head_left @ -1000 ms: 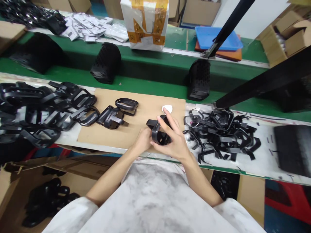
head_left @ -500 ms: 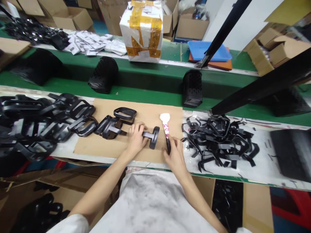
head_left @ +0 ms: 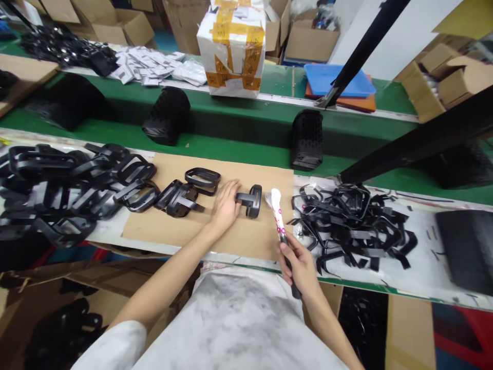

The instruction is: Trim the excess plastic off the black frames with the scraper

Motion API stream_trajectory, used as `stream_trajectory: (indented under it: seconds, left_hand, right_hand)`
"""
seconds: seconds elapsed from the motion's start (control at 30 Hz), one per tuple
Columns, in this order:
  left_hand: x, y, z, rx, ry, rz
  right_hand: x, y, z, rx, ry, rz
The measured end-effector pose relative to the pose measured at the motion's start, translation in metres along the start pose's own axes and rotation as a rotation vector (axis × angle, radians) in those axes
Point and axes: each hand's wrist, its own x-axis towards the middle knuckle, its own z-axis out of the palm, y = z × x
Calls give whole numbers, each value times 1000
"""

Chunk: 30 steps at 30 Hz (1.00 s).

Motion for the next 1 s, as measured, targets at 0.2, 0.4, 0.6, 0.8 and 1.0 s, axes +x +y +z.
stream_trajectory:
  seconds: [0.2, 0.4, 0.6, 0.8, 1.0]
  left_hand:
    - [8, -4, 6, 34, -15, -26]
    - [6, 0, 6, 64, -30, -46]
    - [6, 3, 5, 90, -22, -50]
    - [6, 4, 4, 95, -29, -60]
    - [5, 4, 4, 86, -30, -69]
  right_hand:
    - [2, 28, -4, -133, -101, 72]
    - [9, 29, -3, -526, -40, -190]
    - [7, 22, -1, -602, -21, -274]
    - [4, 25, -2, -515, 0, -162]
    - [-7, 33, 8, -394, 195, -214]
